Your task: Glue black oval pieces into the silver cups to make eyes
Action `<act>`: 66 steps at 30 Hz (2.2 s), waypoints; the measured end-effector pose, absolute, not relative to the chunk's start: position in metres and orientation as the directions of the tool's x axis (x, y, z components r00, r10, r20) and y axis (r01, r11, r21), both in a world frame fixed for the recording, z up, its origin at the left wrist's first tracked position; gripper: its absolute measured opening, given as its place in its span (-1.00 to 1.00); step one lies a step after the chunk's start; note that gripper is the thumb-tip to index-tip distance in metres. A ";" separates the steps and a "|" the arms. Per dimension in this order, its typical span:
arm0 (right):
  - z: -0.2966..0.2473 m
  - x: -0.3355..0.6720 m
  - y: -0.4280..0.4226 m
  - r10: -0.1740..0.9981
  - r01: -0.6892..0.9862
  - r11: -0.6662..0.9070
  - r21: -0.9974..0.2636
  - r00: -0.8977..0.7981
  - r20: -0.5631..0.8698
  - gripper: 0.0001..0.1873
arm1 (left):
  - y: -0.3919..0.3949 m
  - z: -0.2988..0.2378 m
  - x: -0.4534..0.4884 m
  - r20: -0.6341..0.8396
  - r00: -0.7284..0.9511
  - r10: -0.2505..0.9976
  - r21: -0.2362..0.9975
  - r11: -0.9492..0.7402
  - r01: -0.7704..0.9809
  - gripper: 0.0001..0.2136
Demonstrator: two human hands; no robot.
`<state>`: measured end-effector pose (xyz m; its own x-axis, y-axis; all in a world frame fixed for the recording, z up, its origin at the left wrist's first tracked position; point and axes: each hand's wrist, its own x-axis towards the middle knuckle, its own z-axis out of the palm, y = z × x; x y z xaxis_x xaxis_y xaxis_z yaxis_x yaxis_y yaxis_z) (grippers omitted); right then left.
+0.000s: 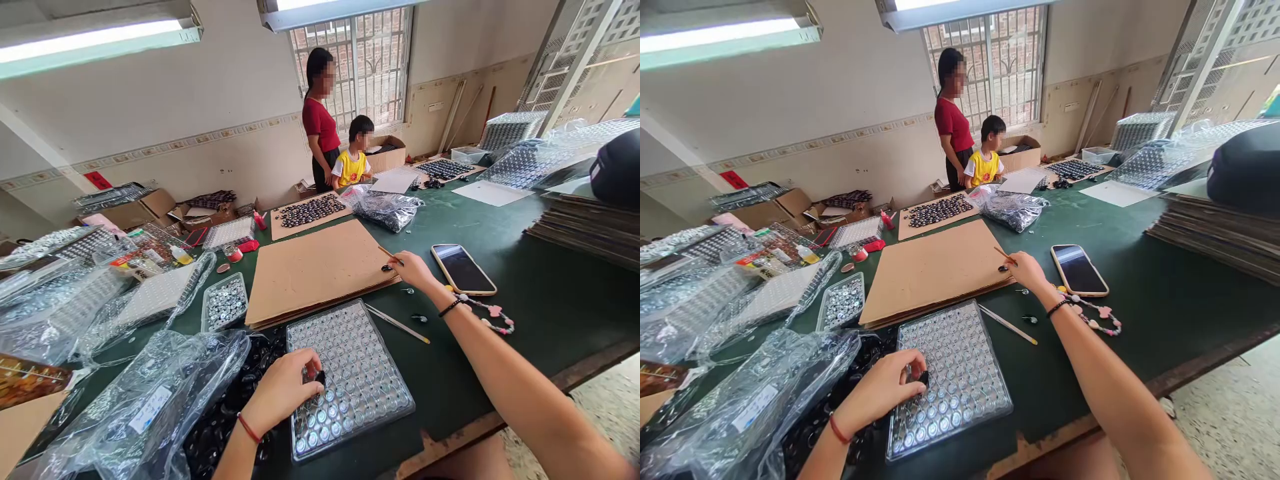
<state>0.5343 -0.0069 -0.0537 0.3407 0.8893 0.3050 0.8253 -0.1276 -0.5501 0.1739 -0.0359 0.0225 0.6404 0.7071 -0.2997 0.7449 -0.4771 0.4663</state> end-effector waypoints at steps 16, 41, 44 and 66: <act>-0.031 0.451 -0.038 0.878 0.772 0.152 -0.617 0.181 0.443 -0.52 | -0.030 -0.002 0.181 -0.163 0.589 0.792 0.931 -0.075 0.358 -0.81; -0.016 0.362 -0.082 0.921 -0.036 0.388 -0.921 -0.011 0.389 -0.65 | -0.041 -0.028 0.198 -0.142 0.436 0.889 0.977 0.055 0.206 -0.53; -0.018 0.362 -0.082 0.925 -0.072 0.377 -0.923 -0.012 0.379 -0.66 | -0.040 -0.029 0.198 -0.118 0.420 0.900 0.979 0.036 0.198 -0.53; -0.020 0.377 -0.081 0.869 -0.082 0.452 -0.888 0.265 0.418 -0.73 | -0.005 -0.012 0.172 -0.052 0.109 0.993 0.993 0.063 -0.097 -0.67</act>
<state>0.3769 -0.0810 -0.0198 0.2653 0.8690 0.4177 -0.0824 0.4521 -0.8882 0.1725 -0.0050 -0.0116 0.1090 0.9927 -0.0524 -0.0971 0.0631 0.9933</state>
